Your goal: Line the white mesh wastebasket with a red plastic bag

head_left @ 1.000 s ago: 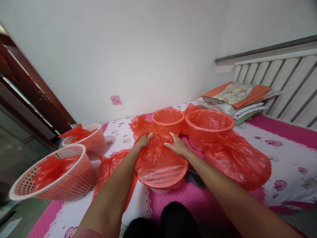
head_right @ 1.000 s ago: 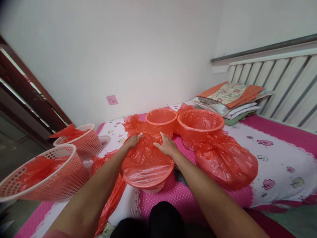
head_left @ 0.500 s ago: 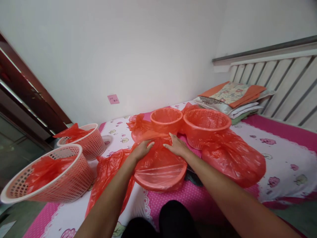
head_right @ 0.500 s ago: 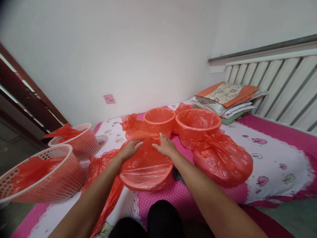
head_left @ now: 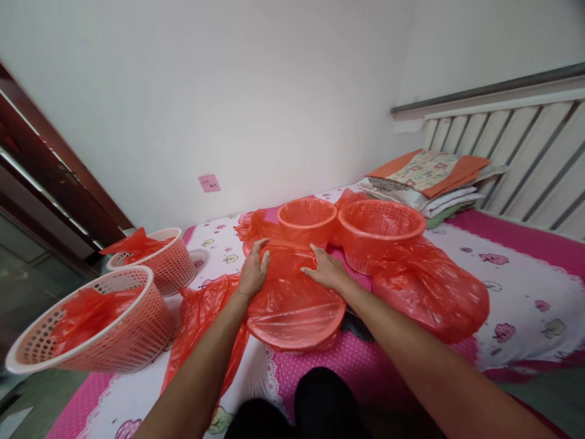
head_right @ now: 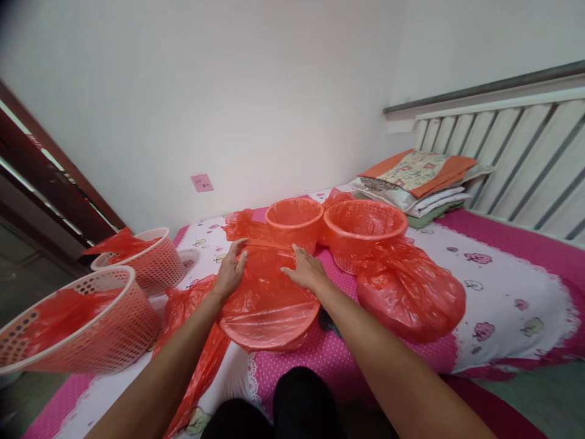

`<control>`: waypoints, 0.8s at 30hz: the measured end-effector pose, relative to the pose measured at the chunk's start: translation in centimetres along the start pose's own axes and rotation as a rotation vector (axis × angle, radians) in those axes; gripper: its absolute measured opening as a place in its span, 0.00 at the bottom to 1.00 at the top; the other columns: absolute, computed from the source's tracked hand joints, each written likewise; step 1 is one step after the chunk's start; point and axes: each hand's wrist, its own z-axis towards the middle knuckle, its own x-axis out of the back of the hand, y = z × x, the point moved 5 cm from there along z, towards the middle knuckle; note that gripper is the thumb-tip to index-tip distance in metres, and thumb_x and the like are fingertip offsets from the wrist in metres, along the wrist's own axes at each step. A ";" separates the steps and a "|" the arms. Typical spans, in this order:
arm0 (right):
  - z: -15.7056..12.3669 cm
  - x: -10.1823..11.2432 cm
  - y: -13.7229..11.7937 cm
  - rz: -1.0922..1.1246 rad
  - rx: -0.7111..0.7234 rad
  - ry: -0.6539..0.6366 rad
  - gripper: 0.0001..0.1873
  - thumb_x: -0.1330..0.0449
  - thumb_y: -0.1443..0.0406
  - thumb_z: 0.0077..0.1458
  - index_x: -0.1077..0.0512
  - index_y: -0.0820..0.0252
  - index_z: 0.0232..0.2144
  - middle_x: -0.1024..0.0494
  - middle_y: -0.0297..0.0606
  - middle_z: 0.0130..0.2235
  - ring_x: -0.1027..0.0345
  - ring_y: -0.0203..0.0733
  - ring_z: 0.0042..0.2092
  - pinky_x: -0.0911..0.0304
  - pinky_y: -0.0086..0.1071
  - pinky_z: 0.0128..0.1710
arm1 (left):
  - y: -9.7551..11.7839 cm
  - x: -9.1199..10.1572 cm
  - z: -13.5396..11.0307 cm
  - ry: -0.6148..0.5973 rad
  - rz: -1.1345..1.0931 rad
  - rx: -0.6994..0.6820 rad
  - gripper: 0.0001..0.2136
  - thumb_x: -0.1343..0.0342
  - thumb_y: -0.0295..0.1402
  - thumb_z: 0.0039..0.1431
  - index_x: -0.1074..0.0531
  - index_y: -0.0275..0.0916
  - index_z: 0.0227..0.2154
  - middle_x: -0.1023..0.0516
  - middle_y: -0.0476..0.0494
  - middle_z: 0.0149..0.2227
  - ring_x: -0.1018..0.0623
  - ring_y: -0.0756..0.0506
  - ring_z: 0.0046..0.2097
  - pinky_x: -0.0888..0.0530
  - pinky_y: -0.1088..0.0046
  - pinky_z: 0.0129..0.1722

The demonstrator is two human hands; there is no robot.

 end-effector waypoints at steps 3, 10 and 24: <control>-0.1 0.1 -0.4 -0.031 0.019 -0.009 0.51 0.35 0.48 0.60 0.49 0.63 0.75 0.40 0.57 0.73 0.39 0.63 0.70 0.41 0.50 0.68 | -1.3 -0.6 0.7 -0.106 0.056 0.083 0.24 0.50 0.35 0.70 0.38 0.37 0.66 0.29 0.29 0.66 0.29 0.36 0.68 0.32 0.52 0.67; -0.4 0.4 -0.3 -0.009 0.029 0.005 0.50 0.34 0.49 0.60 0.48 0.63 0.75 0.40 0.58 0.73 0.39 0.63 0.70 0.41 0.51 0.68 | -3.6 -1.6 2.9 -0.333 0.286 0.302 0.33 0.49 0.39 0.70 0.48 0.31 0.73 0.26 0.23 0.64 0.24 0.31 0.64 0.30 0.52 0.63; 1.0 -0.1 0.4 0.174 0.075 0.109 0.39 0.40 0.55 0.64 0.43 0.60 0.72 0.35 0.51 0.71 0.38 0.55 0.70 0.42 0.49 0.69 | -3.3 -2.3 2.5 -0.435 0.542 0.332 0.36 0.50 0.45 0.71 0.52 0.37 0.76 0.19 0.25 0.57 0.20 0.30 0.59 0.28 0.55 0.56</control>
